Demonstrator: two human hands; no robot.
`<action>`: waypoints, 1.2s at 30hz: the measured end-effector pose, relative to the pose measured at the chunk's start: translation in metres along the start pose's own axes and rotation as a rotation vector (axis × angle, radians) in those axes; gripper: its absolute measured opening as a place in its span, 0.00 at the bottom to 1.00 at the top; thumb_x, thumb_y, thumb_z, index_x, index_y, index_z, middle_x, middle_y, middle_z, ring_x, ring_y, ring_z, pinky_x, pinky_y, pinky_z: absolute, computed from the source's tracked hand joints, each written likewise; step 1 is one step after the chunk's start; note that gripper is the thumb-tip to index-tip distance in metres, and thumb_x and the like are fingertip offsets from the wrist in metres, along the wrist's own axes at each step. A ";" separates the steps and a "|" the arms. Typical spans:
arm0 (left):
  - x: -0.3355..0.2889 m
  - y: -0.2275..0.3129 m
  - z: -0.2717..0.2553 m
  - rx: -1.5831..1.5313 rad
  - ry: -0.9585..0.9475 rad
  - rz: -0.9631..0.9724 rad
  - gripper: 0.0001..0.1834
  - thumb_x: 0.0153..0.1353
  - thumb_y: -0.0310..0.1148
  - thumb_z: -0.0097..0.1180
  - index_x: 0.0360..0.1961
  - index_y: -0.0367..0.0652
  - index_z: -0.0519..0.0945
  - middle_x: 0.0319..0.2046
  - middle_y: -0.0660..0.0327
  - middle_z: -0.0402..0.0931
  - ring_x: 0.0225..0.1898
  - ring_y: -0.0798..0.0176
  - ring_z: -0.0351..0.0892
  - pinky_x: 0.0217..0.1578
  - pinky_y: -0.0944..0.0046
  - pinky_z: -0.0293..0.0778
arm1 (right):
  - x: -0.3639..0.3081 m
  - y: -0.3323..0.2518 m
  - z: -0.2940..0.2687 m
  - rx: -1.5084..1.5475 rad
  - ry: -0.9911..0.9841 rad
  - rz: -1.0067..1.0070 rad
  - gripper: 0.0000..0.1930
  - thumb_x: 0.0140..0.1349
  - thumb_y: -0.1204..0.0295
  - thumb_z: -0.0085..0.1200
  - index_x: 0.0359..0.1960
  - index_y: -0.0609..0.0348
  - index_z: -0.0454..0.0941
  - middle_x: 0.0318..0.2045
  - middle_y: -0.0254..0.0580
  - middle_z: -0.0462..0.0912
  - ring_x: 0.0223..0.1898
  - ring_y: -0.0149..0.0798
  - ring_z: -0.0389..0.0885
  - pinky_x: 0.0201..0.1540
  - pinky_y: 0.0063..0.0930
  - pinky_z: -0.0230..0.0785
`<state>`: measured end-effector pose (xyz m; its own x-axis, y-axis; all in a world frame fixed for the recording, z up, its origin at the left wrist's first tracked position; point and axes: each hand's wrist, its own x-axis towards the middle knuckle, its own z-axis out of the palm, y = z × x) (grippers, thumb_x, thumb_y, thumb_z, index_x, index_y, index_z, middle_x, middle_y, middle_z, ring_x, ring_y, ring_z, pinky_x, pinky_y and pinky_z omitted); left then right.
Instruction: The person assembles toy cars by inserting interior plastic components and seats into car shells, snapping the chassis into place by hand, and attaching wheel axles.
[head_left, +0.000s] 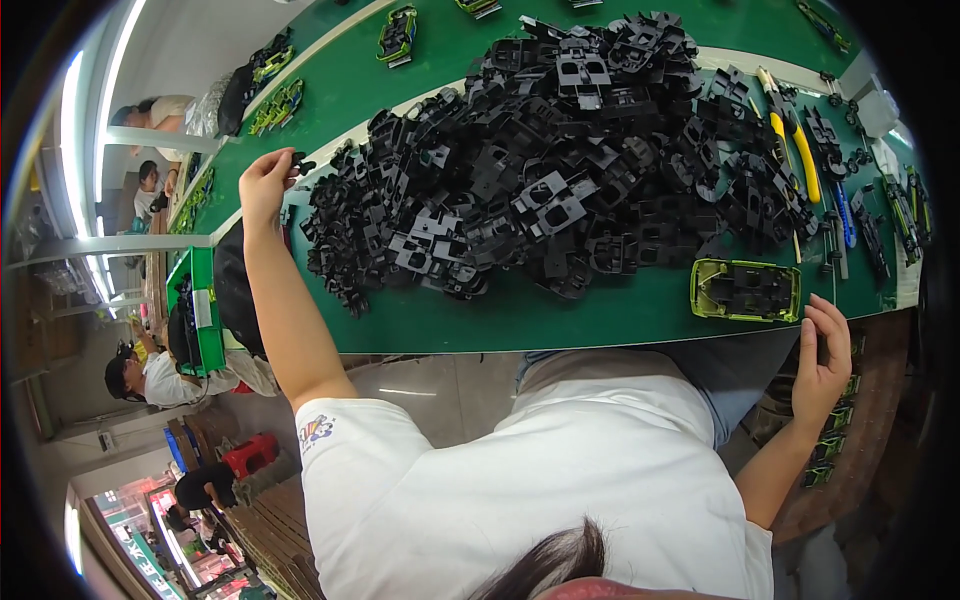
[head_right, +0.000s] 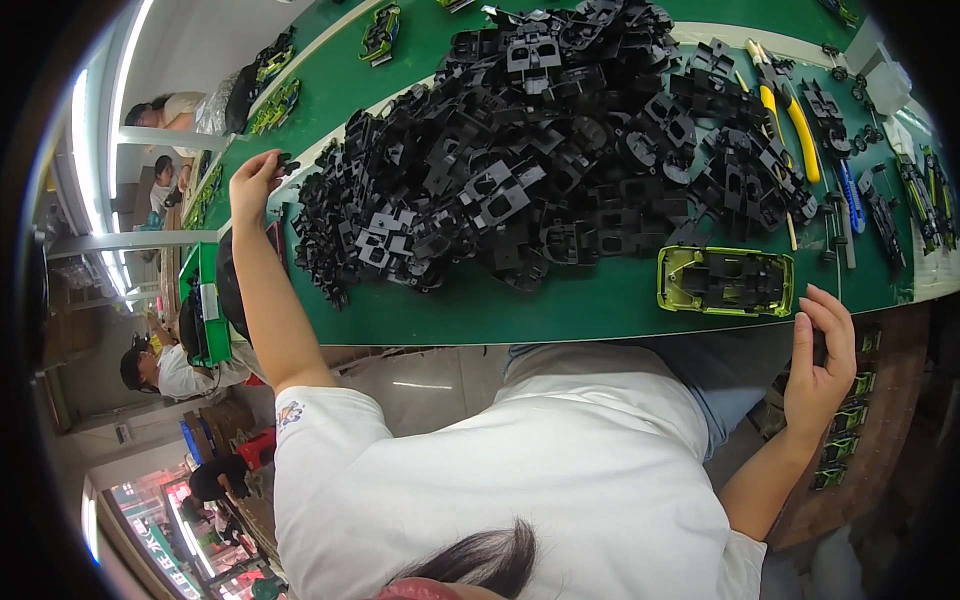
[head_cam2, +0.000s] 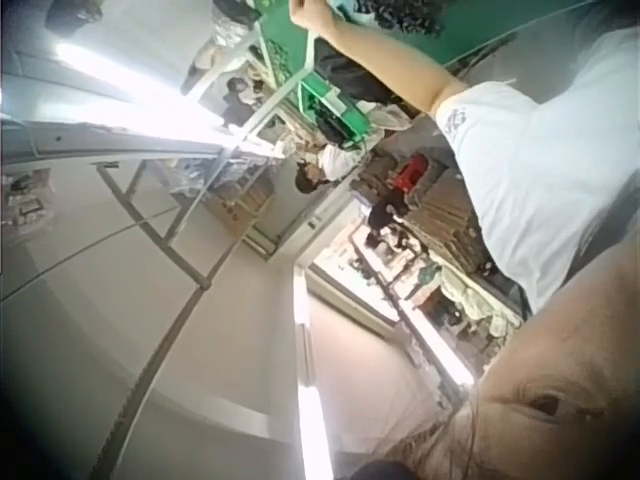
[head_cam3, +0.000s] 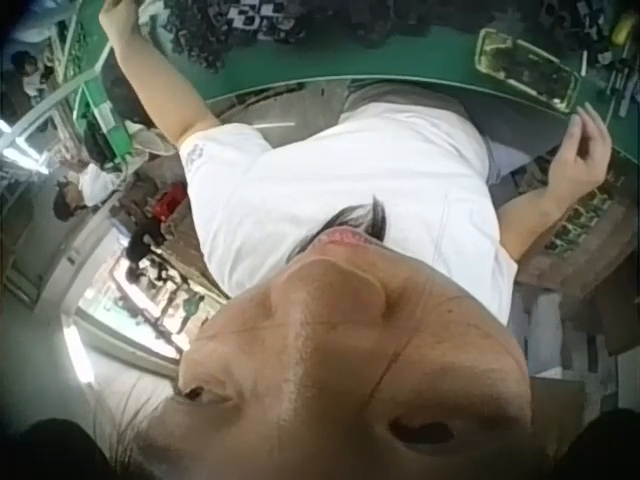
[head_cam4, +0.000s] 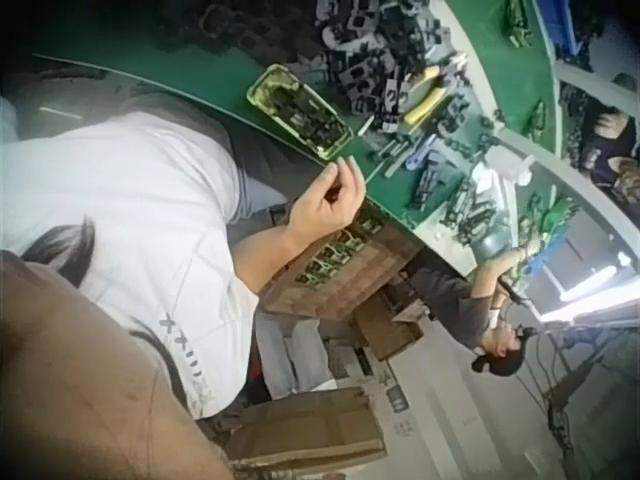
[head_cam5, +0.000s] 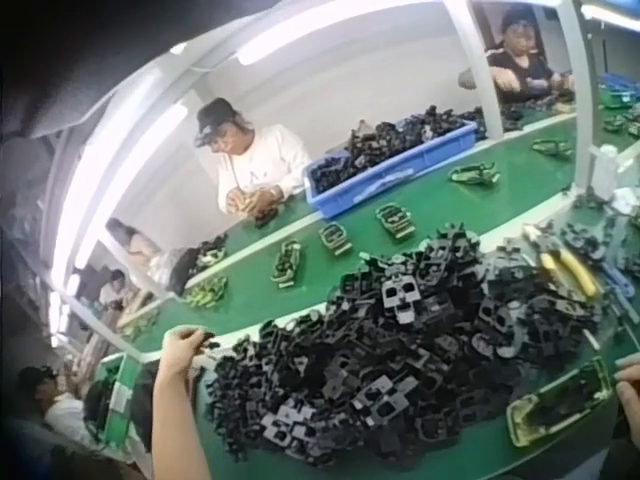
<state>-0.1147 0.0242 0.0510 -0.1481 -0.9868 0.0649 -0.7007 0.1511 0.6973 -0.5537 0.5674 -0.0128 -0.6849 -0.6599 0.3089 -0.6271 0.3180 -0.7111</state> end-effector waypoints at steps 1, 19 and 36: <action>-0.013 0.012 -0.002 -0.137 -0.001 0.059 0.12 0.65 0.33 0.60 0.45 0.37 0.84 0.34 0.64 0.82 0.31 0.72 0.78 0.34 0.73 0.74 | 0.001 -0.002 0.002 0.019 -0.011 -0.009 0.06 0.65 0.79 0.54 0.41 0.65 0.81 0.48 0.44 0.82 0.50 0.39 0.79 0.56 0.29 0.67; -0.255 0.211 0.179 -0.730 -0.746 0.634 0.08 0.63 0.14 0.54 0.43 0.30 0.80 0.41 0.58 0.76 0.34 0.71 0.81 0.32 0.75 0.80 | 0.008 -0.045 0.013 0.137 0.204 -0.134 0.11 0.53 0.82 0.64 0.39 0.61 0.83 0.44 0.43 0.84 0.44 0.36 0.81 0.44 0.23 0.73; -0.266 0.243 0.215 -0.763 -0.958 0.518 0.07 0.63 0.17 0.57 0.42 0.31 0.79 0.36 0.60 0.80 0.35 0.71 0.81 0.36 0.73 0.79 | 0.033 -0.079 0.023 0.226 -0.071 -0.457 0.27 0.42 0.77 0.72 0.48 0.61 0.80 0.51 0.49 0.81 0.48 0.48 0.82 0.51 0.33 0.74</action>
<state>-0.3953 0.3358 0.0499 -0.9275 -0.3475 0.1374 0.1037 0.1140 0.9881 -0.5183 0.5044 0.0392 -0.3273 -0.7444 0.5820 -0.7556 -0.1637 -0.6343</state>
